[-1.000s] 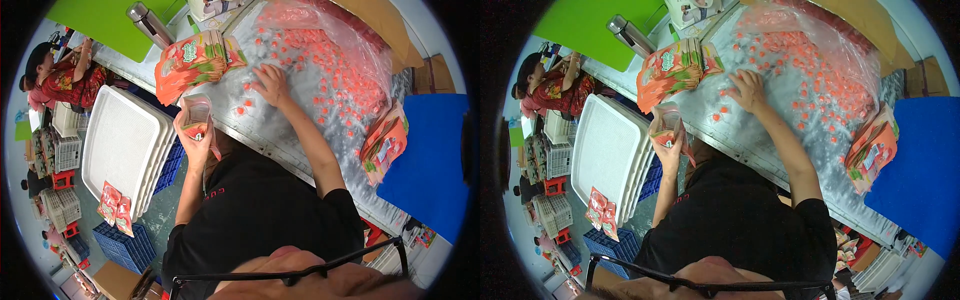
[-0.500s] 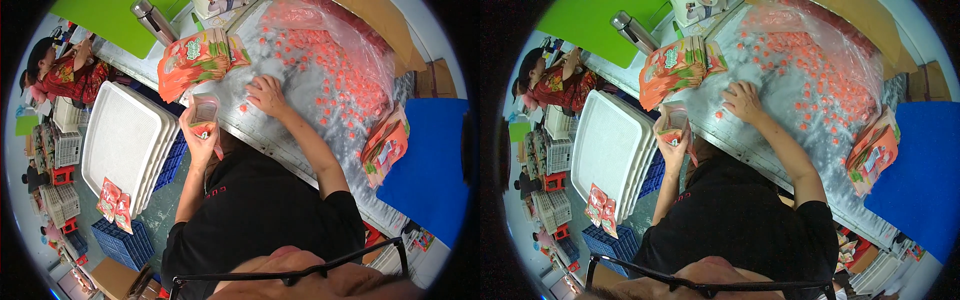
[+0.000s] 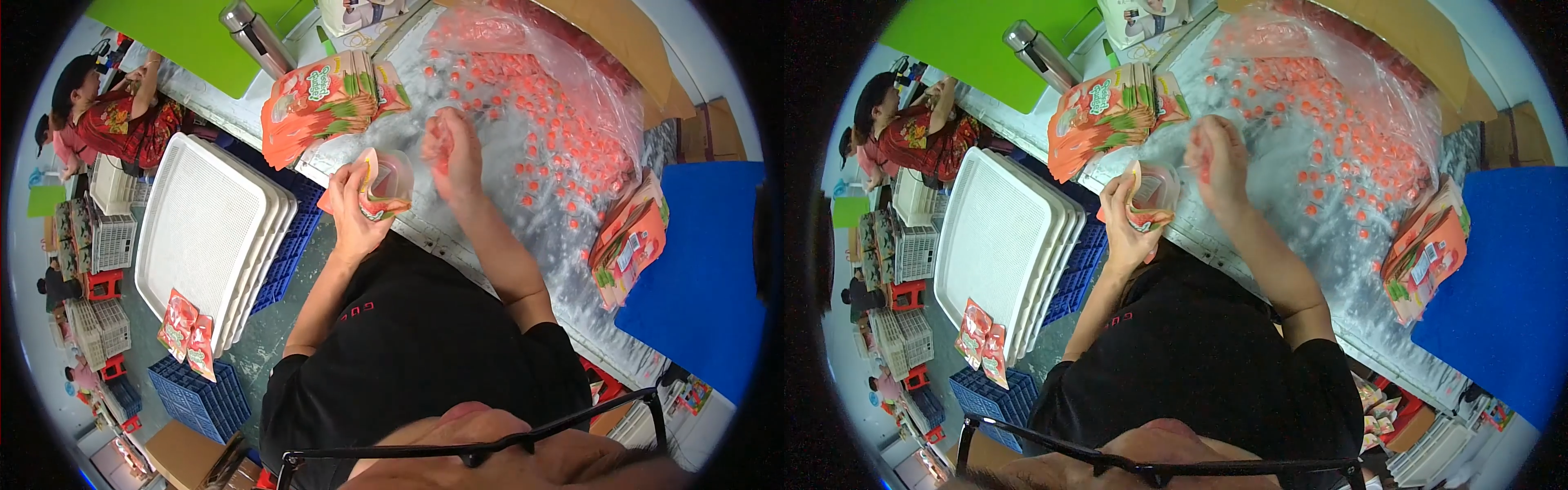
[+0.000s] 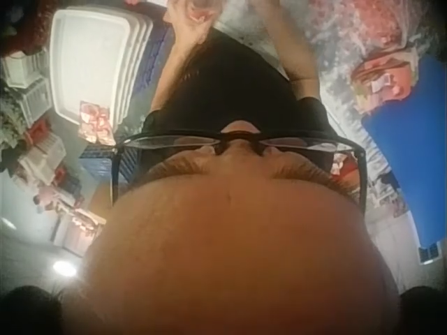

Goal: Filling small plastic bags with individual peach-flavored fudge candies on a production line.

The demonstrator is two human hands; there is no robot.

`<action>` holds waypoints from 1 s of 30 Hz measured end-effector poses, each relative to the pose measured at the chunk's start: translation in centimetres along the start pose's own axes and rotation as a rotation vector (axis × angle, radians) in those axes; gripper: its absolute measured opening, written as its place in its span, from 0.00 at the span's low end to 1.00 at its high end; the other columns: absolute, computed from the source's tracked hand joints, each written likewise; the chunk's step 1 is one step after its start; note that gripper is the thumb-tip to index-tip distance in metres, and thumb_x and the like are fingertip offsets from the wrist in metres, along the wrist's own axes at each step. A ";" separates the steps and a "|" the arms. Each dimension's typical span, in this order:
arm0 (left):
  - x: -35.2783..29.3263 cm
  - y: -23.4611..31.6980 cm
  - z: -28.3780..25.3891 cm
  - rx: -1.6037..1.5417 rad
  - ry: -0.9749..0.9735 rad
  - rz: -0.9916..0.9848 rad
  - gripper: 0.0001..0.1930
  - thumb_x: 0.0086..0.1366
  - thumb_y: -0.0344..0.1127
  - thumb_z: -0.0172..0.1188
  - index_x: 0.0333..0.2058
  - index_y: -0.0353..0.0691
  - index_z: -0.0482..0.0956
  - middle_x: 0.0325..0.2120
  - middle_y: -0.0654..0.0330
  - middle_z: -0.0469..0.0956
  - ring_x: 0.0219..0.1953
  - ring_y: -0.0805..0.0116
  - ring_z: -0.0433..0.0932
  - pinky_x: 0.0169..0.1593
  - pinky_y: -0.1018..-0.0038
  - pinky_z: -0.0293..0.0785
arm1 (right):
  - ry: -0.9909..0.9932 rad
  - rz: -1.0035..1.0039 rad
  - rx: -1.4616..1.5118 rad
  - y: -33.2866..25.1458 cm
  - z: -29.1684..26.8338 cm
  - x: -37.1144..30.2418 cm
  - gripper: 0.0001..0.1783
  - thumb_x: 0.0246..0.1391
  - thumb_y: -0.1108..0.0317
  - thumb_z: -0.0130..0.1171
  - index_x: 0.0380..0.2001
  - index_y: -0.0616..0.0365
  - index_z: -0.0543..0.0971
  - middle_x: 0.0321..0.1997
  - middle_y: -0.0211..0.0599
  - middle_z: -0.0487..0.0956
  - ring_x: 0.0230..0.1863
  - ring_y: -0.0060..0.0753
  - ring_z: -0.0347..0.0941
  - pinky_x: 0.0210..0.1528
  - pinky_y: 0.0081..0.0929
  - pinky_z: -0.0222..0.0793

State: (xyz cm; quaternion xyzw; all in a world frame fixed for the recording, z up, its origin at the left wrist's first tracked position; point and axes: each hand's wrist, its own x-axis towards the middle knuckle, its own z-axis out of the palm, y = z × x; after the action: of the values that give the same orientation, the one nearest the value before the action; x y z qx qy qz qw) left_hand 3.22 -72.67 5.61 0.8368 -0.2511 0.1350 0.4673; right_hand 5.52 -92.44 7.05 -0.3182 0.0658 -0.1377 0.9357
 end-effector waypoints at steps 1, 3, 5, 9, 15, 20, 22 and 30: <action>0.1 0.1 0.3 -0.002 -0.005 0.007 0.47 0.34 0.26 0.75 0.57 0.39 0.65 0.53 0.47 0.63 0.56 0.47 0.66 0.59 0.58 0.66 | -0.062 -0.013 0.124 0.2 1.3 -0.5 0.06 0.62 0.68 0.55 0.39 0.58 0.75 0.33 0.32 0.77 0.33 0.23 0.73 0.33 0.21 0.67; 0.2 0.4 0.8 -0.015 0.020 0.001 0.48 0.33 0.27 0.76 0.58 0.39 0.64 0.53 0.46 0.63 0.56 0.46 0.65 0.59 0.58 0.66 | -0.007 -0.050 0.002 1.0 2.9 -1.7 0.06 0.63 0.69 0.54 0.39 0.59 0.75 0.35 0.33 0.77 0.36 0.24 0.74 0.37 0.21 0.69; 0.5 0.8 1.0 0.000 0.018 0.013 0.49 0.33 0.27 0.76 0.59 0.39 0.63 0.53 0.46 0.62 0.56 0.46 0.65 0.59 0.58 0.66 | 0.054 -0.076 -0.224 1.6 3.2 -2.5 0.06 0.64 0.71 0.52 0.41 0.61 0.74 0.39 0.35 0.79 0.44 0.25 0.75 0.49 0.24 0.71; 0.5 1.0 1.5 0.003 0.034 0.033 0.48 0.35 0.27 0.75 0.59 0.39 0.62 0.53 0.45 0.62 0.57 0.45 0.63 0.59 0.57 0.65 | -0.085 -0.253 -0.470 1.7 2.9 -3.3 0.09 0.64 0.71 0.51 0.44 0.63 0.74 0.43 0.38 0.79 0.46 0.23 0.75 0.52 0.23 0.69; 0.3 0.8 1.6 -0.025 0.023 0.021 0.47 0.35 0.28 0.76 0.58 0.40 0.63 0.53 0.45 0.61 0.57 0.43 0.63 0.59 0.56 0.65 | -0.435 -0.331 -0.884 0.2 3.9 -4.5 0.19 0.66 0.67 0.44 0.54 0.67 0.73 0.59 0.43 0.74 0.65 0.35 0.64 0.67 0.37 0.56; 0.4 0.2 0.8 -0.021 0.079 -0.031 0.46 0.37 0.29 0.75 0.58 0.39 0.63 0.53 0.46 0.63 0.57 0.47 0.64 0.60 0.57 0.64 | -0.327 -0.742 -1.423 -1.3 -0.5 0.7 0.21 0.63 0.61 0.48 0.56 0.57 0.75 0.61 0.42 0.73 0.67 0.49 0.62 0.70 0.47 0.47; 0.3 -0.2 0.7 -0.102 0.107 -0.062 0.45 0.38 0.29 0.75 0.58 0.39 0.64 0.53 0.47 0.63 0.57 0.48 0.64 0.60 0.58 0.65 | -0.123 -0.764 -1.812 -0.6 -5.5 5.4 0.22 0.62 0.55 0.52 0.57 0.50 0.75 0.63 0.41 0.71 0.68 0.53 0.59 0.69 0.54 0.47; -0.2 -0.4 -0.2 -0.062 0.096 -0.107 0.43 0.40 0.26 0.72 0.58 0.38 0.63 0.53 0.47 0.62 0.57 0.48 0.64 0.62 0.59 0.64 | -0.062 -0.541 -2.173 0.6 -13.5 11.0 0.29 0.56 0.47 0.57 0.59 0.44 0.72 0.67 0.34 0.65 0.69 0.50 0.53 0.67 0.63 0.47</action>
State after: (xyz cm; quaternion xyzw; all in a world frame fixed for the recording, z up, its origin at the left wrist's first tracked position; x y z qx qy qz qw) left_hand 3.27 -72.22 5.32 0.8267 -0.1875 0.1422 0.5112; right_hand 13.29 -103.04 -4.39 -0.9733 0.0564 -0.1979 0.1015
